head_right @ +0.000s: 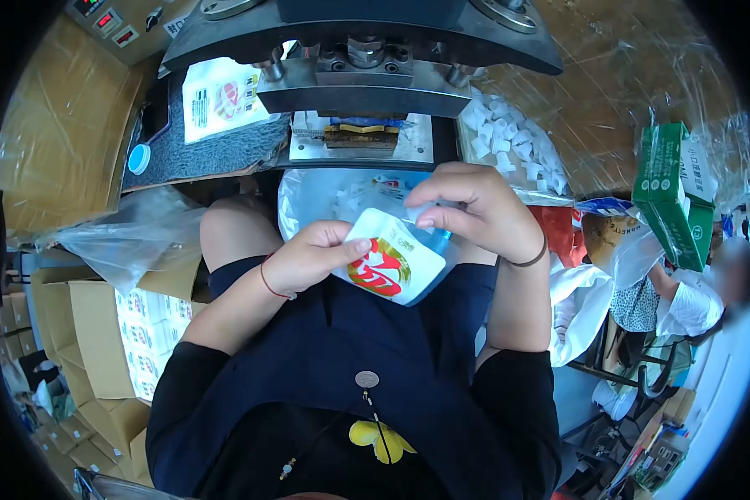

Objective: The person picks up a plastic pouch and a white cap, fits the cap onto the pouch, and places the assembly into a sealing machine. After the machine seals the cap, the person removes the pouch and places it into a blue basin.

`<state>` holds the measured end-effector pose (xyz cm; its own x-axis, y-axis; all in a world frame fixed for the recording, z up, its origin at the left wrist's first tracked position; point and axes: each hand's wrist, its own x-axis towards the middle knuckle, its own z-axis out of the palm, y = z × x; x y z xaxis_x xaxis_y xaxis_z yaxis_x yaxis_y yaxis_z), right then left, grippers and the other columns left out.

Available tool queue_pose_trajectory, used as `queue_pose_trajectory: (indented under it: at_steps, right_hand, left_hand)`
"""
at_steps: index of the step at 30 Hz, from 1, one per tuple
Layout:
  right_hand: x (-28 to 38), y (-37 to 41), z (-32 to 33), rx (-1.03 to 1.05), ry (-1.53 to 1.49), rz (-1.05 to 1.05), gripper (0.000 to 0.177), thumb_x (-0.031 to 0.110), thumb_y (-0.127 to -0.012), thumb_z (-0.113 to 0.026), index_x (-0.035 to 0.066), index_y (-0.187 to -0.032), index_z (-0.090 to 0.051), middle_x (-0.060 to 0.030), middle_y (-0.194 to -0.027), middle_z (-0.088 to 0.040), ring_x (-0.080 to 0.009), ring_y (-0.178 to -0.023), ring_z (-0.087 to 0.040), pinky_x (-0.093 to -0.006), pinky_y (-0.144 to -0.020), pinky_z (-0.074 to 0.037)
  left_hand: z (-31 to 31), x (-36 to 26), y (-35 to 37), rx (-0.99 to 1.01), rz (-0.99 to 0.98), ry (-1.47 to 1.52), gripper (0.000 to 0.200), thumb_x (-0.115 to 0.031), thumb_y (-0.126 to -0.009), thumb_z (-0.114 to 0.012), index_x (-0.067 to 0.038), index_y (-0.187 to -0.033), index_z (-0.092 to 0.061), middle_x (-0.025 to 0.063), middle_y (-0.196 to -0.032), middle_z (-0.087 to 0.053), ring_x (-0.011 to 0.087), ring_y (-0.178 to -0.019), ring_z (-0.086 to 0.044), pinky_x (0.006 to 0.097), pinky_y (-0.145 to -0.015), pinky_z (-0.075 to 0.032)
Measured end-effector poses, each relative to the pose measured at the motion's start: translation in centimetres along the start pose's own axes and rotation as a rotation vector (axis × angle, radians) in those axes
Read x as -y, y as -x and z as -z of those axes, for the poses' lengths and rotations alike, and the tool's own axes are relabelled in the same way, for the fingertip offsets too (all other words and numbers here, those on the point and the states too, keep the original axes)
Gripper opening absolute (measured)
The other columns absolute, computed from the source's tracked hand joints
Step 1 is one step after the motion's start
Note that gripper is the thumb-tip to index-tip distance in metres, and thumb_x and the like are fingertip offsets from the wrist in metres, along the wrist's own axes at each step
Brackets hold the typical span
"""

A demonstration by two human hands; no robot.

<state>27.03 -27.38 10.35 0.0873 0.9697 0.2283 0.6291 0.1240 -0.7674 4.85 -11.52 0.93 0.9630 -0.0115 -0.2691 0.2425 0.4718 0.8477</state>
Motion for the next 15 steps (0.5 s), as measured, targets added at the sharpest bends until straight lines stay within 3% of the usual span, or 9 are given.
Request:
queue_pose_trajectory:
  at_steps: [2, 5, 9, 15]
  right_hand:
    - [0.0, 0.4, 0.5, 0.001, -0.001, 0.001, 0.017, 0.011, -0.083, -0.079, 0.003, -0.097, -0.075, -0.0090, -0.089, -0.072, -0.0217, -0.078, -0.068, -0.0315, -0.069, -0.052]
    - [-0.3, 0.9, -0.3, -0.283, -0.110, -0.073, 0.016, 0.010, -0.083, -0.079, 0.002, -0.097, -0.074, -0.0099, -0.089, -0.072, -0.0218, -0.079, -0.068, -0.0313, -0.070, -0.052]
    - [-0.6, 0.2, -0.6, -0.088, -0.014, -0.001, 0.015, 0.007, -0.087, -0.075, 0.001, -0.100, -0.075, -0.0111, -0.092, -0.073, -0.0217, -0.082, -0.069, -0.0310, -0.071, -0.053]
    - [-0.1, 0.7, 0.3, 0.036, -0.023, -0.071, 0.016, 0.007, -0.093, -0.067, 0.003, -0.107, -0.075, -0.0108, -0.094, -0.073, -0.0241, -0.086, -0.069, -0.0334, -0.076, -0.052]
  left_hand:
    - [0.0, 0.6, -0.4, 0.028, 0.025, 0.054, 0.032, -0.024, -0.103, -0.063, 0.005, -0.115, -0.069, 0.0072, -0.106, -0.073, 0.0091, -0.095, -0.065, 0.0268, -0.087, -0.053]
    - [0.7, 0.3, -0.5, 0.009, -0.020, -0.163, 0.031, -0.023, -0.103, -0.062, 0.004, -0.114, -0.069, 0.0059, -0.104, -0.073, 0.0089, -0.093, -0.066, 0.0264, -0.086, -0.054]
    - [0.5, 0.9, -0.6, 0.032, -0.015, 0.006, 0.032, -0.024, -0.104, -0.060, 0.004, -0.118, -0.069, 0.0074, -0.108, -0.073, 0.0096, -0.096, -0.066, 0.0277, -0.088, -0.054]
    - [-0.4, 0.4, -0.6, 0.050, 0.028, 0.120, 0.037, -0.027, -0.105, -0.059, 0.005, -0.121, -0.067, 0.0083, -0.112, -0.072, 0.0112, -0.102, -0.065, 0.0286, -0.093, -0.052]
